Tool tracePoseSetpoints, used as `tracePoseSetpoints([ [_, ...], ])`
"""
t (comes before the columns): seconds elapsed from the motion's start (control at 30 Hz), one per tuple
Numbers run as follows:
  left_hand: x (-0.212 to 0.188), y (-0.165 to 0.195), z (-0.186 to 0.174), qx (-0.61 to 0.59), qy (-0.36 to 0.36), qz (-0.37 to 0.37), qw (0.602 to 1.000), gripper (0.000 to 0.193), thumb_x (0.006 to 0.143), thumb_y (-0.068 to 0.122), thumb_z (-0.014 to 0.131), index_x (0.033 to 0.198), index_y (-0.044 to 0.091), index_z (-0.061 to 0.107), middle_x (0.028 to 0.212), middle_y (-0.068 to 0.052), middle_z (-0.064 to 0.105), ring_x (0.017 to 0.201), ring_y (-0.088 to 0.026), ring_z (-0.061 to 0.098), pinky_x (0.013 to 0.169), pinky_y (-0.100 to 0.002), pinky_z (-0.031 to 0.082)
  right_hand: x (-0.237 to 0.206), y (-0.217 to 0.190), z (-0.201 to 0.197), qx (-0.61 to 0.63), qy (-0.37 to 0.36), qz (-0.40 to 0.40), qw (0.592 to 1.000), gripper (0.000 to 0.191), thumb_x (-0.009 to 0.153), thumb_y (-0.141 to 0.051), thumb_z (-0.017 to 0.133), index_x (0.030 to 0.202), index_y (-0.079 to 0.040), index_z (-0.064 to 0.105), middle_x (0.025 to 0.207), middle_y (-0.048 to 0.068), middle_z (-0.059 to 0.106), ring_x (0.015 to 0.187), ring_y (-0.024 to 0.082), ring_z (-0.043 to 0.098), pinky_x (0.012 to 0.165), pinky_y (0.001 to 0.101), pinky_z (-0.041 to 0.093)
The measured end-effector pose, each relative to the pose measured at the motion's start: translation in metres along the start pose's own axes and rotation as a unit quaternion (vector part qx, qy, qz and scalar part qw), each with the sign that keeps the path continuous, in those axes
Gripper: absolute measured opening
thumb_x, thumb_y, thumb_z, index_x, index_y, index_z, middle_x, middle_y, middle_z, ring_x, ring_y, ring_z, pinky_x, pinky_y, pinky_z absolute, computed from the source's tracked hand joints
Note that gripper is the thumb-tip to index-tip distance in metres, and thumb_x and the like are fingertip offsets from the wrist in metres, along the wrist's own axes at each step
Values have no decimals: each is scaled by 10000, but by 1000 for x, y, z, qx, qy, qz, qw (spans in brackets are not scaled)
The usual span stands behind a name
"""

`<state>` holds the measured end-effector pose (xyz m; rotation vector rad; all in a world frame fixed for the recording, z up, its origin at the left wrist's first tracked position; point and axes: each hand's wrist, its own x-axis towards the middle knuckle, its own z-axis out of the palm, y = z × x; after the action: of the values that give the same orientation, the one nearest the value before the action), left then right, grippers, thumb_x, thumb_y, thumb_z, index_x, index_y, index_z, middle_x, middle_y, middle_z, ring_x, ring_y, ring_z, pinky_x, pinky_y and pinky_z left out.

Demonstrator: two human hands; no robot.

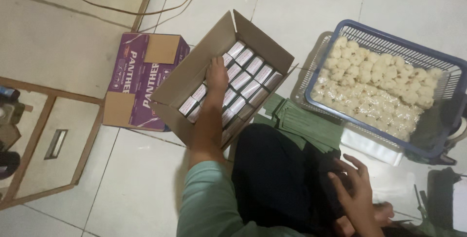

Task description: The person sits on the floor and wraps small white food items in green leaves, then places them into a cardboard box. The person also handles labels and a marker, and closes the box after filling it.

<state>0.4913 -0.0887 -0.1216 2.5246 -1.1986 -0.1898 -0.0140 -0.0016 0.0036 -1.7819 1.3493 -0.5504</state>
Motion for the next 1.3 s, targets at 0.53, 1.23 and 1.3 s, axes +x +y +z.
tracePoseSetpoints([
  [0.53, 0, 90, -69, 29, -89, 48, 994, 611, 1022, 523, 560, 1388, 36, 610, 1323, -254, 654, 1251, -425, 605, 1121, -536, 440, -16, 130, -56, -188, 103, -39, 976, 448, 878, -161, 767, 1308, -72, 683, 1536, 188, 486, 1109, 345, 640, 919, 443, 552],
  [1.23, -423, 382, 184, -96, -124, 487, 859, 126, 780, 94, 653, 902, 61, 658, 997, -129, 618, 976, -334, 624, 848, -452, 540, -21, 218, -152, 33, 277, 119, 953, 212, 894, -159, 688, 1049, -34, 760, 985, 162, 740, 870, 282, 719, 811, 391, 564],
  [1.3, -420, 381, 185, -68, -135, 496, 855, 39, 856, 76, 652, 885, 102, 651, 1026, -104, 620, 1000, -308, 626, 856, -439, 540, -19, 217, -154, 39, 265, 119, 956, 214, 891, -174, 704, 1044, -36, 761, 971, 155, 746, 863, 272, 720, 802, 385, 562],
])
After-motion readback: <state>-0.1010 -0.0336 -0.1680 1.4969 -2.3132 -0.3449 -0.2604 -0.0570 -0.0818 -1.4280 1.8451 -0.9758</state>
